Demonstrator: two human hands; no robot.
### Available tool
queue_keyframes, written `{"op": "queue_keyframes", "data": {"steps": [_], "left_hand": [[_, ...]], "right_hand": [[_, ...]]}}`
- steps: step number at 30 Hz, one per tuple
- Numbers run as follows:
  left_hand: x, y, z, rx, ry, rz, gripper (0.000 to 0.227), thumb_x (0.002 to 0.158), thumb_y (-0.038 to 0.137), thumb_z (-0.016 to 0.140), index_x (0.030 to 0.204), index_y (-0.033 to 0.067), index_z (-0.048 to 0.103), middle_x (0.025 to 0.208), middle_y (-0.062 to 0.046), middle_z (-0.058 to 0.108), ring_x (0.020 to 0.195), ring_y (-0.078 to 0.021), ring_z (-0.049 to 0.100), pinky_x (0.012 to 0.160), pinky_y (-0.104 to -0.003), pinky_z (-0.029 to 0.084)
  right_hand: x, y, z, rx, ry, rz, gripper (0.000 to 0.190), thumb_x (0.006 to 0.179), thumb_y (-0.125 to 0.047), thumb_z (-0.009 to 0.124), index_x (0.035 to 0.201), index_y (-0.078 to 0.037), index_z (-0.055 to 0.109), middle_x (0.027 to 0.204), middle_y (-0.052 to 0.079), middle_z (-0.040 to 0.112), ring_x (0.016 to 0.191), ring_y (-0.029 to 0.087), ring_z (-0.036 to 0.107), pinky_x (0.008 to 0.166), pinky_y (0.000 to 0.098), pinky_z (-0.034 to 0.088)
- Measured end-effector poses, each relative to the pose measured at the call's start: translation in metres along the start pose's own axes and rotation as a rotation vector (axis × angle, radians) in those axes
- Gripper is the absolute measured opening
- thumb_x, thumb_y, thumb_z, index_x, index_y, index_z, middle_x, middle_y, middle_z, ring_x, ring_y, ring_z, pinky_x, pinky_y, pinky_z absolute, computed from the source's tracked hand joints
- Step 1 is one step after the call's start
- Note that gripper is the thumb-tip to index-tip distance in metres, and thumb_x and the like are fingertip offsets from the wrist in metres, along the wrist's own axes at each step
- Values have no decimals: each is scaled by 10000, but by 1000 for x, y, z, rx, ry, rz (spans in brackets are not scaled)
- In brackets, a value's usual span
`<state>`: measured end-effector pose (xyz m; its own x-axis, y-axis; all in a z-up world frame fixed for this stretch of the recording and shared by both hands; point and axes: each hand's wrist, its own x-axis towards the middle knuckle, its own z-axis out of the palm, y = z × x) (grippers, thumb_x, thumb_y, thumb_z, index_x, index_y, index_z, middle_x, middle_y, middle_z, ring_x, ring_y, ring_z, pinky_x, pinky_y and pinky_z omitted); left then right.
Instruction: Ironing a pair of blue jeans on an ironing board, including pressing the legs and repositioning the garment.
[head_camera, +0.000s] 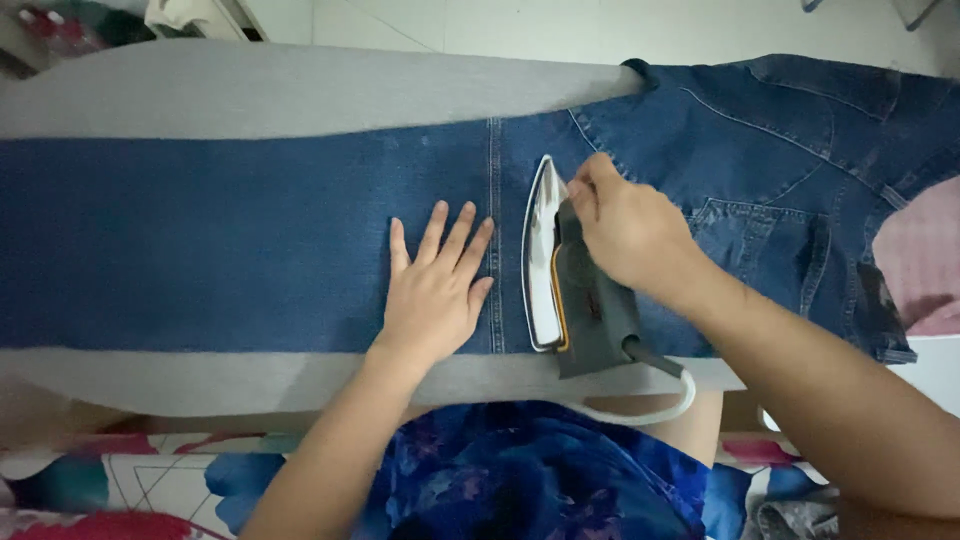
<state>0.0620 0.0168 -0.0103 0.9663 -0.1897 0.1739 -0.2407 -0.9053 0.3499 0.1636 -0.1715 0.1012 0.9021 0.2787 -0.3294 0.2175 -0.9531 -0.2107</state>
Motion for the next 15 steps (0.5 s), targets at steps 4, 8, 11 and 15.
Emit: {"op": "queue_keyframes", "data": {"steps": [4, 8, 11, 15], "left_hand": [[5, 5, -17, -31, -37, -22, 544, 1018, 319, 485, 1517, 109, 441, 1549, -142, 433, 1485, -350, 256, 1159, -693, -59], [4, -2, -6, -72, -61, -38, 552, 1022, 345, 454, 1529, 129, 412, 1568, -124, 405, 1498, -337, 228, 1157, -698, -77], [4, -1, -7, -86, -49, -40, 567, 1012, 325, 489, 1529, 110, 407, 1558, -125, 413, 1497, -333, 226, 1166, -684, -88], [3, -4, -1, -99, -38, -33, 591, 1016, 335, 485, 1550, 114, 366, 1593, -127, 356, 1509, -340, 188, 1165, -681, -96]], "right_hand": [[-5, -18, -2, 18, 27, -14, 303, 1048, -317, 395, 1161, -131, 606, 814, 274, 716, 833, 501, 713, 692, 554, 566], [1, -25, 3, -58, 16, -32, 297, 1015, -298, 367, 1109, -158, 611, 776, 227, 724, 768, 469, 726, 658, 498, 569], [20, -27, 2, -105, 65, -59, 303, 1027, -298, 358, 1085, -146, 613, 727, 213, 709, 729, 448, 727, 641, 492, 572], [45, -29, -1, -168, 145, -145, 298, 1035, -276, 368, 1055, -123, 623, 673, 203, 693, 663, 435, 717, 591, 498, 573]]}}
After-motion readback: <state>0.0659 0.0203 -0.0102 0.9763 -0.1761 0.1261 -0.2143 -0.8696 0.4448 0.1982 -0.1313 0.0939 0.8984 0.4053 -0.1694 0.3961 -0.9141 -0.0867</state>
